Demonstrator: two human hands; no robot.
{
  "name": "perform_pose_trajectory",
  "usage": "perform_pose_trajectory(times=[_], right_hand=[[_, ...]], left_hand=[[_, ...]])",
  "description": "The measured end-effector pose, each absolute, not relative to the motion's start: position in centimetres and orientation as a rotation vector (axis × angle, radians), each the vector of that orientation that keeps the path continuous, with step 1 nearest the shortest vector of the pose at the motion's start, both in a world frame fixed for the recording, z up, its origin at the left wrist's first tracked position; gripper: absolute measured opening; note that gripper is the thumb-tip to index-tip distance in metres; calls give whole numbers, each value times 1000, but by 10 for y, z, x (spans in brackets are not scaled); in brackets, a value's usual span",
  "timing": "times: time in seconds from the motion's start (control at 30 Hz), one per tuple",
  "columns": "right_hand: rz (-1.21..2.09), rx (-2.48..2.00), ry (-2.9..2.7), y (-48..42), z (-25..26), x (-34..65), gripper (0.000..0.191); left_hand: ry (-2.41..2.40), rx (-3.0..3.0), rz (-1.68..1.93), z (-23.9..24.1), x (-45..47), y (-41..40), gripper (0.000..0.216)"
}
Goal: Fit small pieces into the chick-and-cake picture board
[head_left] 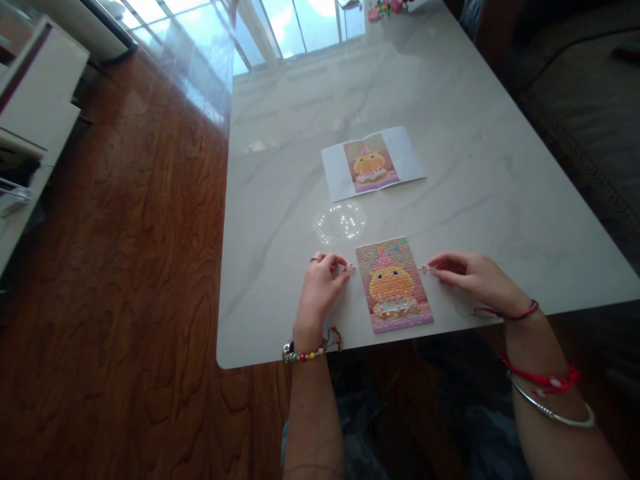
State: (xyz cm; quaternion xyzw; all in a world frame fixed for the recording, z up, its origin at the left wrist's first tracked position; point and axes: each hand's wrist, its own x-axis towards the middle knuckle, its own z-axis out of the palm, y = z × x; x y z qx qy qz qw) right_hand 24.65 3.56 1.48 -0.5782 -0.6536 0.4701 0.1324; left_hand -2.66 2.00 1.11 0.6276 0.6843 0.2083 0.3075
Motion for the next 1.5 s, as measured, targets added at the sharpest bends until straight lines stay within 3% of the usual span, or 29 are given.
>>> perform_pose_trajectory(times=[0.8,1.5], right_hand=[[1298,-1707,-1922,37,14,245,22],[1319,-1659,-1874,35,16,240,23]], left_hand=[[1847,1717,550,11,-24,21,3],[1569,1661,648,14,-10,20,17]])
